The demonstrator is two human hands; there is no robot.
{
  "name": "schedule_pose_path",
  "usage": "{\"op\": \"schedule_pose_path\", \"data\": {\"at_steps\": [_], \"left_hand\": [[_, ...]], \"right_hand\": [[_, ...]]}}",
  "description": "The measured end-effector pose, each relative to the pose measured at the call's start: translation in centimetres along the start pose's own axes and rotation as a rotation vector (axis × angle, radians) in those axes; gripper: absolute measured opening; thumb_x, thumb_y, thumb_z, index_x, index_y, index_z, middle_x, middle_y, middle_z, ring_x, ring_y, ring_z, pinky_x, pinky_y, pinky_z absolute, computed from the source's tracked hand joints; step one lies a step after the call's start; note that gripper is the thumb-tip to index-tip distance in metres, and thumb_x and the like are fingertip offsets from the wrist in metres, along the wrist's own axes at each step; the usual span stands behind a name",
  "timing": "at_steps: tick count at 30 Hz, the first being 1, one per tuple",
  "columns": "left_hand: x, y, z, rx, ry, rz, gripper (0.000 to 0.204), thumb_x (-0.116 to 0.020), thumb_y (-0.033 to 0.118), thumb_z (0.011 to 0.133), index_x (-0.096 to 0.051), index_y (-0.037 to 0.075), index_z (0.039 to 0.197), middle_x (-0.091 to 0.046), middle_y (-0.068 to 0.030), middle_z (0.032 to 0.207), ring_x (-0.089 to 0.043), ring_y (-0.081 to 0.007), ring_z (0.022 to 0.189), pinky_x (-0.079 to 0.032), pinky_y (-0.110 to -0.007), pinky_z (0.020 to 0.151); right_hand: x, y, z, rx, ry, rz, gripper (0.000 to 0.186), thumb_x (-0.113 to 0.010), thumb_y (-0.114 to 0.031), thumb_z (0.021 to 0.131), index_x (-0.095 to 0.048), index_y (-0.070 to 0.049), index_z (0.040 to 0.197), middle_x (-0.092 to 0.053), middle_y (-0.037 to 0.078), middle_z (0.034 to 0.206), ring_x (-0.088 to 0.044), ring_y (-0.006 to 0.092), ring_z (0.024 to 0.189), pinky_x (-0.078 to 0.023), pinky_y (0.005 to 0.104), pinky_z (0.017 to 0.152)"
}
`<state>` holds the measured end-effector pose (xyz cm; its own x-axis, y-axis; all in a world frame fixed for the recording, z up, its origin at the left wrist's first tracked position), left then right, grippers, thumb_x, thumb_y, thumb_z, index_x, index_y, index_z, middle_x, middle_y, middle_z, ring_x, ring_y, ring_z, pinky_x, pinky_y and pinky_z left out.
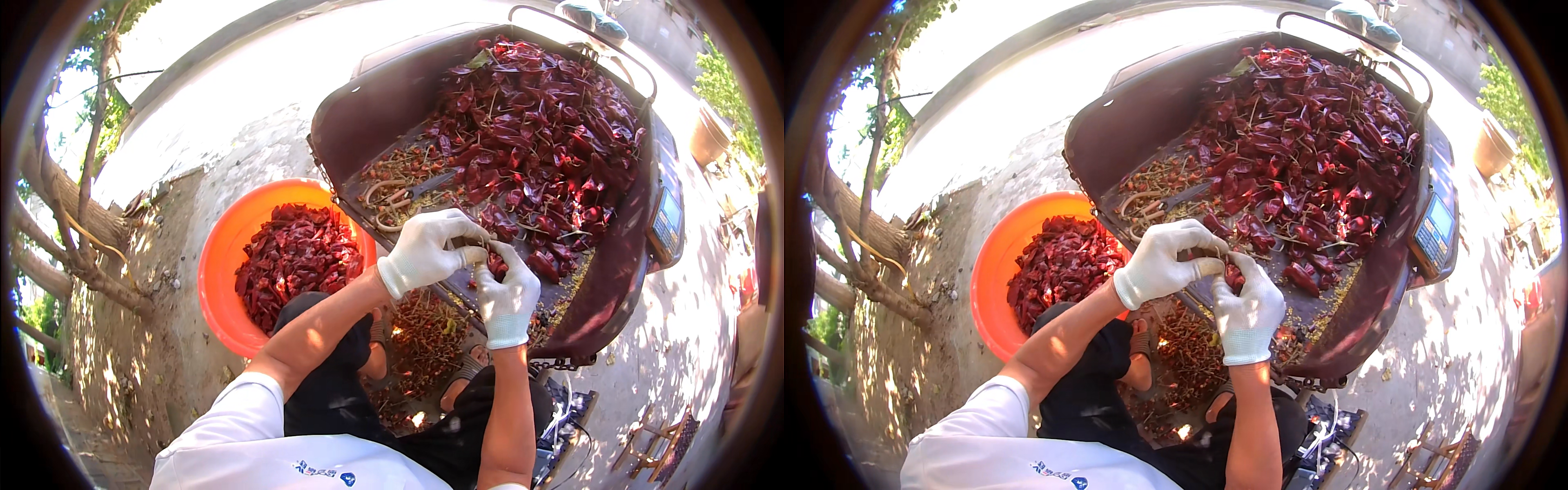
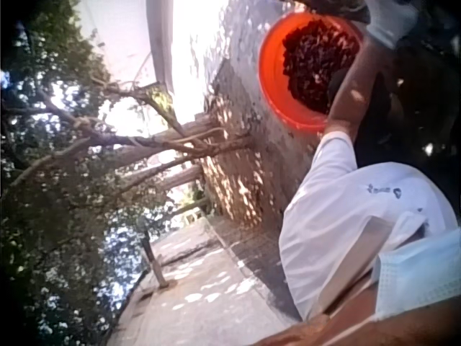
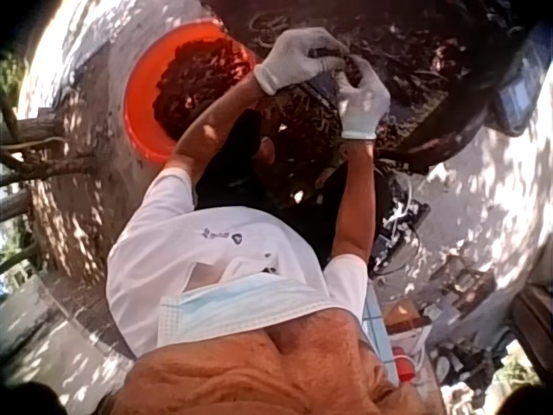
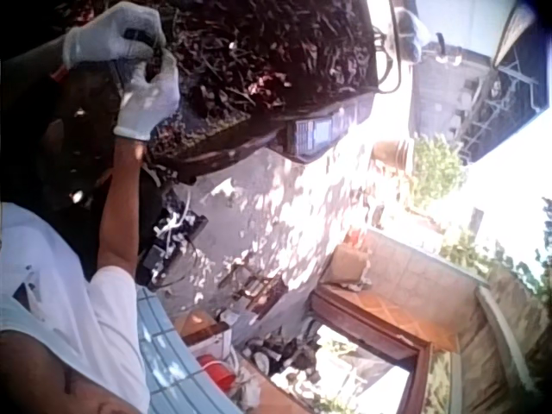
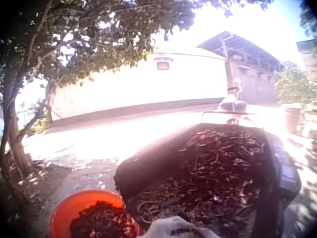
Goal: The person sorts and processes dried red peppers by hand and using scissors. They pick up individual peppers from a motorcycle trailer, cut or break them open, and place them into an orange basin.
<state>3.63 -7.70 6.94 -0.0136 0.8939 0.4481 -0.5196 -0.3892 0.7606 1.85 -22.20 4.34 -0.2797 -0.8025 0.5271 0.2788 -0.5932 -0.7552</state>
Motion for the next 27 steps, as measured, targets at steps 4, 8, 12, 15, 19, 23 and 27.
{"op": "schedule_pose_path", "data": {"at_steps": [4, 8, 12, 15, 19, 23, 27], "left_hand": [[-0.3, 0.6, -0.3, -0.103, 0.003, 0.084, 0.019, -0.077, 0.007, 0.074, -0.073, 0.006, 0.093, -0.068, -0.0084, 0.087, -0.067, -0.0233, 0.08, -0.053, -0.033, 0.072], [-0.6, 0.9, -0.8, -0.132, 0.043, 0.201, 0.014, -0.073, 0.007, 0.079, -0.071, 0.004, 0.093, -0.068, -0.01, 0.086, -0.066, -0.0206, 0.078, -0.052, -0.032, 0.07], [-1.8, -2.7, -0.8, 0.245, 0.019, -0.242, 0.014, -0.063, 0.012, 0.091, -0.067, 0.0, 0.097, -0.065, -0.0041, 0.082, -0.062, -0.0122, 0.074, -0.05, -0.029, 0.064], [-3.2, -5.0, -2.2, 0.693, 0.013, -0.768, 0.016, -0.06, 0.016, 0.095, -0.064, 0.002, 0.102, -0.062, -0.0009, 0.084, -0.058, -0.01, 0.071, -0.047, -0.026, 0.061], [-1.9, -8.2, -1.2, 0.718, 0.228, -1.135, 0.014, -0.056, 0.017, 0.097, -0.06, 0.004, 0.102, -0.06, -0.0006, 0.084, -0.056, -0.0088, 0.067, -0.046, -0.024, 0.055], [-0.4, -8.6, 0.1, 0.723, 0.019, -0.552, 0.022, -0.066, 0.024, 0.093, -0.065, 0.003, 0.095, -0.063, -0.0026, 0.079, -0.061, -0.0084, 0.075, -0.048, -0.024, 0.059], [0.8, -9.9, 2.8, 0.367, 0.012, 0.162, 0.026, -0.069, 0.021, 0.087, -0.07, 0.004, 0.106, -0.07, -0.0085, 0.086, -0.067, -0.0171, 0.082, -0.053, -0.033, 0.074]], "right_hand": [[-0.2, -0.2, -0.1, 0.023, -0.036, 0.007, 0.027, -0.07, -0.009, 0.073, -0.071, -0.007, 0.1, -0.065, 0.011, 0.07, -0.064, 0.026, 0.06, -0.05, 0.0339, 0.06], [-1.4, 1.8, -0.3, -0.154, -0.14, 0.178, 0.023, -0.071, -0.01, 0.076, -0.071, -0.005, 0.098, -0.062, 0.008, 0.065, -0.056, 0.0149, 0.052, -0.047, 0.0299, 0.055], [-2.1, 2.1, -0.5, -0.227, -0.156, 0.426, 0.018, -0.07, -0.006, 0.082, -0.07, 0.0, 0.099, -0.058, 0.001, 0.064, -0.046, 0.004, 0.053, -0.04, 0.0249, 0.05], [-2.3, 1.7, -0.8, -0.351, -0.189, 0.56, 0.014, -0.067, -0.001, 0.085, -0.069, 0.002, 0.099, -0.057, -0.004, 0.067, -0.045, 0.0021, 0.056, -0.037, 0.022, 0.049], [-3.2, -0.4, -1.2, -0.23, -0.252, 0.726, 0.017, -0.064, 0.0, 0.089, -0.068, 0.0, 0.105, -0.057, -0.005, 0.075, -0.044, 0.0002, 0.062, -0.034, 0.0181, 0.053], [-3.3, 0.4, -1.1, -0.478, -0.288, 0.907, 0.02, -0.064, -0.002, 0.091, -0.068, -0.002, 0.11, -0.061, -0.004, 0.083, -0.048, 0.0008, 0.068, -0.036, 0.0165, 0.057], [-4.1, 0.2, -1.8, -0.484, -0.356, 0.82, 0.018, -0.067, -0.007, 0.09, -0.068, -0.002, 0.107, -0.063, -0.001, 0.082, -0.051, 0.0026, 0.068, -0.041, 0.0186, 0.06]]}}
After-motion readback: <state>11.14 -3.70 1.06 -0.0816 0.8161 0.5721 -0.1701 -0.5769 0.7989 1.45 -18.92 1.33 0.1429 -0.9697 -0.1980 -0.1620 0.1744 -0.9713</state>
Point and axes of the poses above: each hand's wrist, its own z-axis towards the middle knuckle, its own x-axis out of the back of the hand, y = z × x, the point moved 9 cm from there along z, towards the middle knuckle
